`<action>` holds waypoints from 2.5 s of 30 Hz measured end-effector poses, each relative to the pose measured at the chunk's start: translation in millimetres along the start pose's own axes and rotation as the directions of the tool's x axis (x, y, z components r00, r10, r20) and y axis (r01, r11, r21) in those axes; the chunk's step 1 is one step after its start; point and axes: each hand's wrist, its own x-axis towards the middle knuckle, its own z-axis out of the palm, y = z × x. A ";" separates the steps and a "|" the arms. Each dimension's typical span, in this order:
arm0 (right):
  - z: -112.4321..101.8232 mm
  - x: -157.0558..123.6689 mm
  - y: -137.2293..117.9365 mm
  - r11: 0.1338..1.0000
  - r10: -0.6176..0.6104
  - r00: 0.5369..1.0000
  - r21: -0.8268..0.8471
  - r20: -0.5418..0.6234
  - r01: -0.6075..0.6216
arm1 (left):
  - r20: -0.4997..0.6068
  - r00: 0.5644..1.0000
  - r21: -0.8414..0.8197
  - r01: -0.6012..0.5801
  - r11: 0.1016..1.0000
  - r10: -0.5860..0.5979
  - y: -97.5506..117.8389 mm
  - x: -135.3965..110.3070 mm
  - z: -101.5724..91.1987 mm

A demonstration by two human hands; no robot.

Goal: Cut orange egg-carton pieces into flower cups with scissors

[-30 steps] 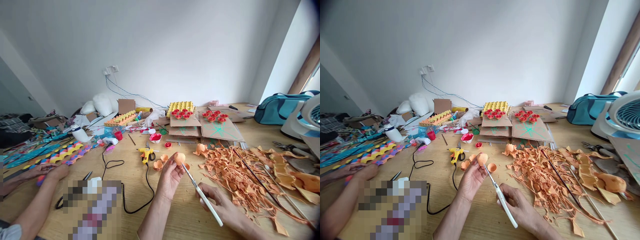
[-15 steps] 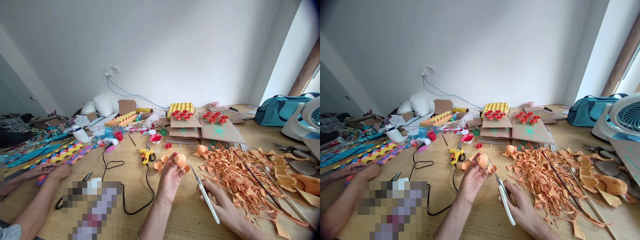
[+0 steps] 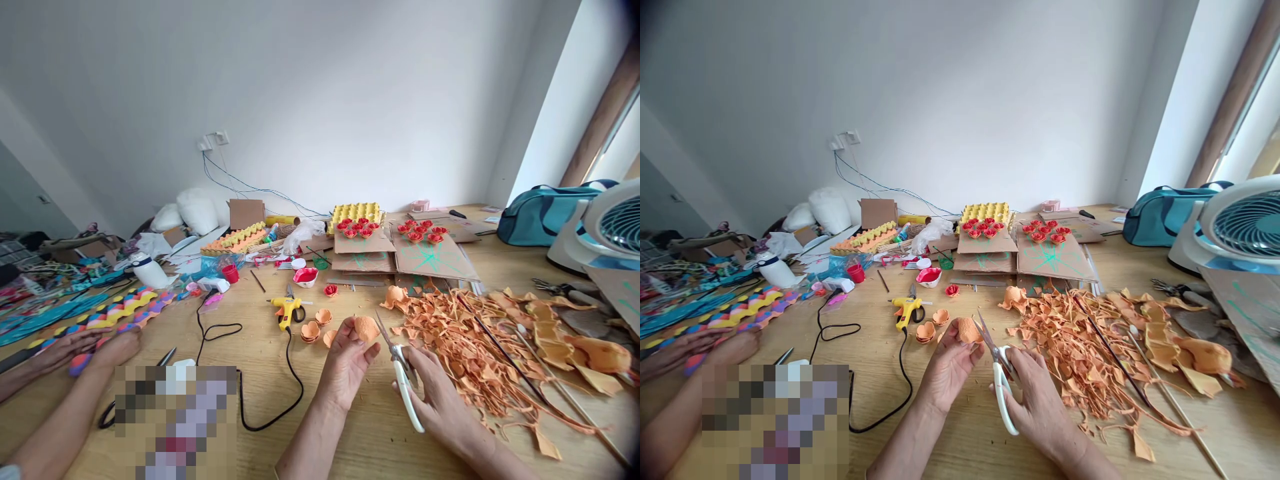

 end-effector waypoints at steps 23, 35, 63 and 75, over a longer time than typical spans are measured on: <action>-6.1 1.4 4.4 0.966 -0.128 0.991 -0.231 -0.046 0.114 | 0.034 0.987 -0.092 0.157 0.983 -0.155 -6.9 -5.1 -1.0; -8.0 1.6 2.5 0.958 -0.139 0.989 -0.259 -0.051 0.122 | 0.004 0.994 -0.064 0.113 0.992 -0.113 -2.1 -5.4 2.4; -5.7 2.8 5.4 0.994 0.105 0.993 0.001 -0.055 -0.105 | 0.002 0.997 0.058 0.080 0.995 -0.080 1.8 -7.1 4.5; -15.0 7.4 -5.3 0.892 0.165 0.947 0.369 0.275 -0.263 | -0.063 0.994 -0.014 0.093 0.996 -0.094 0.2 -0.5 1.9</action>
